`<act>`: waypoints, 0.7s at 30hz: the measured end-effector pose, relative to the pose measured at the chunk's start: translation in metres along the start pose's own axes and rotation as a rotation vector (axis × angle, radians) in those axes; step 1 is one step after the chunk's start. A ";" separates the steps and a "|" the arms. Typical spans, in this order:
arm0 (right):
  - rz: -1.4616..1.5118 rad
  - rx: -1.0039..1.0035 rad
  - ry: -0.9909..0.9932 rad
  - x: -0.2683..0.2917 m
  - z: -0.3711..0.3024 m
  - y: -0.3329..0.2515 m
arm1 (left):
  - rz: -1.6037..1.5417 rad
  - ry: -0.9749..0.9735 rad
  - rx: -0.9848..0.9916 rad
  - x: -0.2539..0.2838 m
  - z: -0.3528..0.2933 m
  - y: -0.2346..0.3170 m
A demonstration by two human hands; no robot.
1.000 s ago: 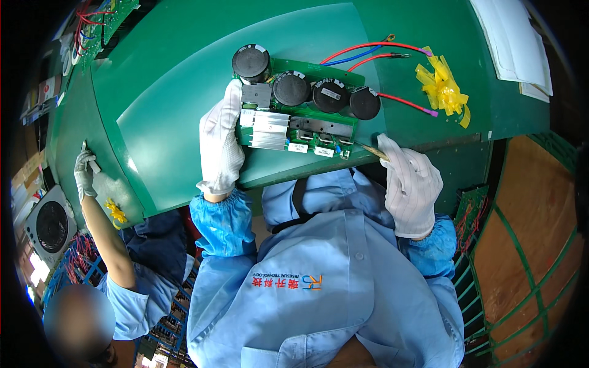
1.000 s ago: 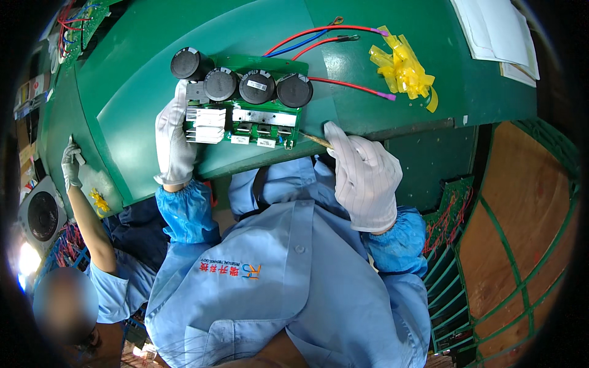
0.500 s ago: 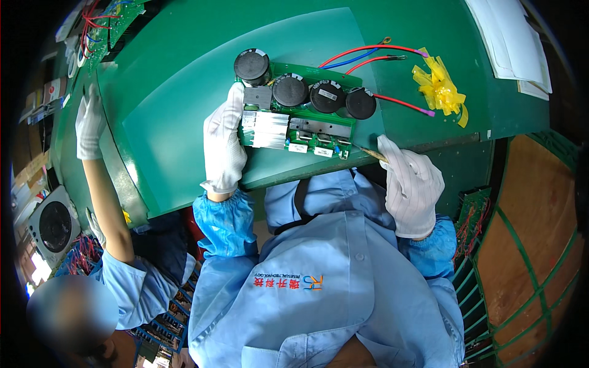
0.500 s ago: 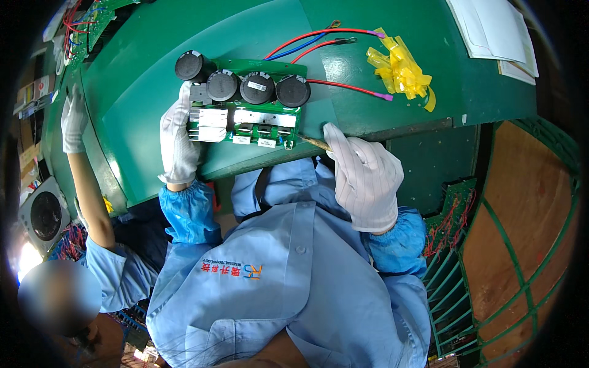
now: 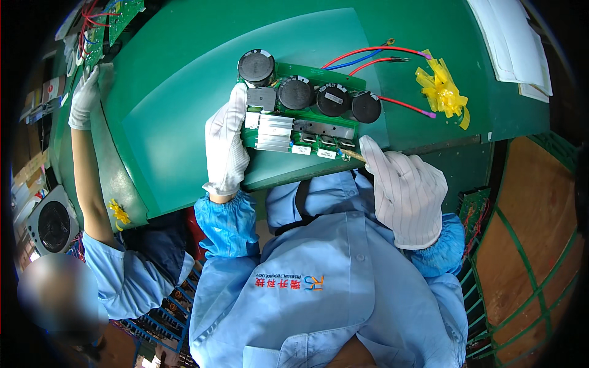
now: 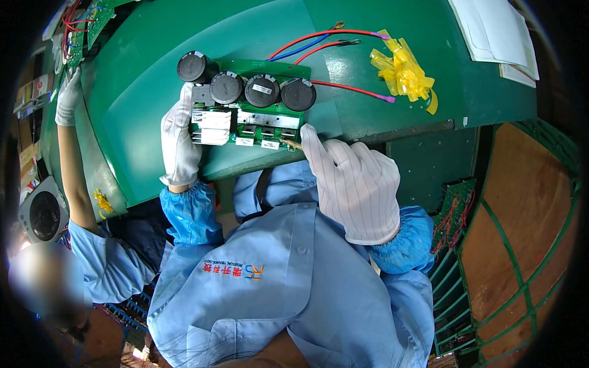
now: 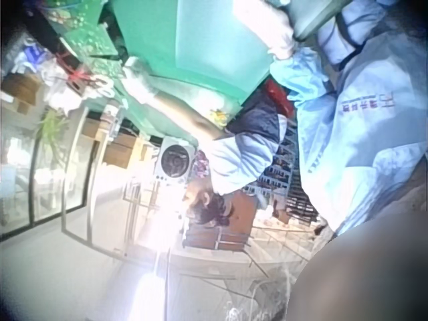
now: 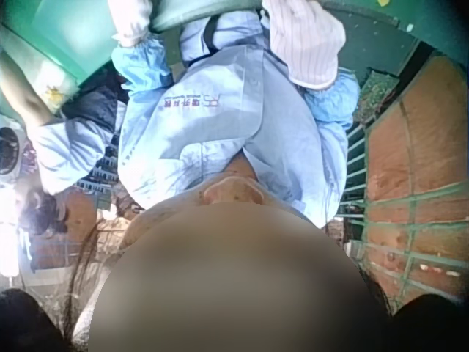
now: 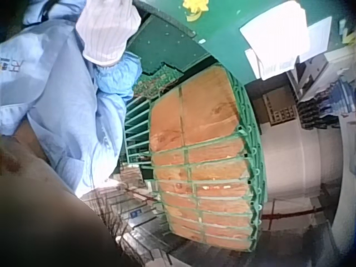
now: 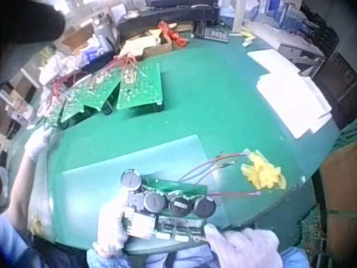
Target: The recorder is assembling a PCB by applying glue or sealant to components.
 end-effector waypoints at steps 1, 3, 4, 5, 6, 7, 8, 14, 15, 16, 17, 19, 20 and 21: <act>-0.016 0.008 -0.021 0.002 0.002 0.000 | -0.003 -0.001 0.002 -0.001 0.000 0.000; -0.031 0.018 -0.044 0.005 0.006 -0.001 | -0.036 -0.008 0.024 -0.001 0.001 -0.001; -0.019 0.020 -0.052 0.006 0.009 -0.002 | -0.037 -0.008 0.026 -0.001 0.001 0.000; -0.008 0.022 -0.059 0.007 0.011 -0.003 | -0.070 -0.017 0.057 0.000 0.000 -0.001; -0.007 0.023 -0.061 0.008 0.013 -0.003 | -0.103 -0.027 0.089 -0.001 0.001 -0.002; -0.022 0.031 -0.067 0.008 0.014 -0.003 | -0.104 -0.027 0.090 0.000 0.001 -0.001; -0.037 0.039 -0.074 0.008 0.015 -0.003 | -0.075 -0.022 0.065 0.001 0.001 0.001; -0.080 0.020 -0.110 0.012 0.019 -0.009 | -0.048 0.022 -0.030 0.000 0.003 0.006; -0.081 0.021 -0.110 0.012 0.018 -0.008 | -0.073 0.010 -0.006 0.000 0.003 0.006; -0.059 0.034 -0.093 0.013 0.017 -0.007 | -0.074 0.011 -0.007 0.000 0.003 0.006; -0.037 0.047 -0.075 0.013 0.016 -0.007 | -0.042 0.036 -0.053 0.000 0.003 0.007; -0.038 0.035 -0.093 0.013 0.018 -0.008 | -0.010 0.062 -0.098 0.001 0.001 0.007; -0.039 0.023 -0.112 0.012 0.019 -0.009 | 0.017 0.068 -0.100 0.000 0.000 0.004; -0.040 0.023 -0.112 0.012 0.019 -0.009 | 0.043 0.074 -0.102 0.001 0.001 0.005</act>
Point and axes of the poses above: each hand's wrist, its own z-axis towards the middle knuckle, its own x-axis out of the back of the hand, y = z × x, the point moved 4 cm from there along z, towards the middle knuckle, and after that the axes turned 3 degrees about z, right-handed, at the moved point
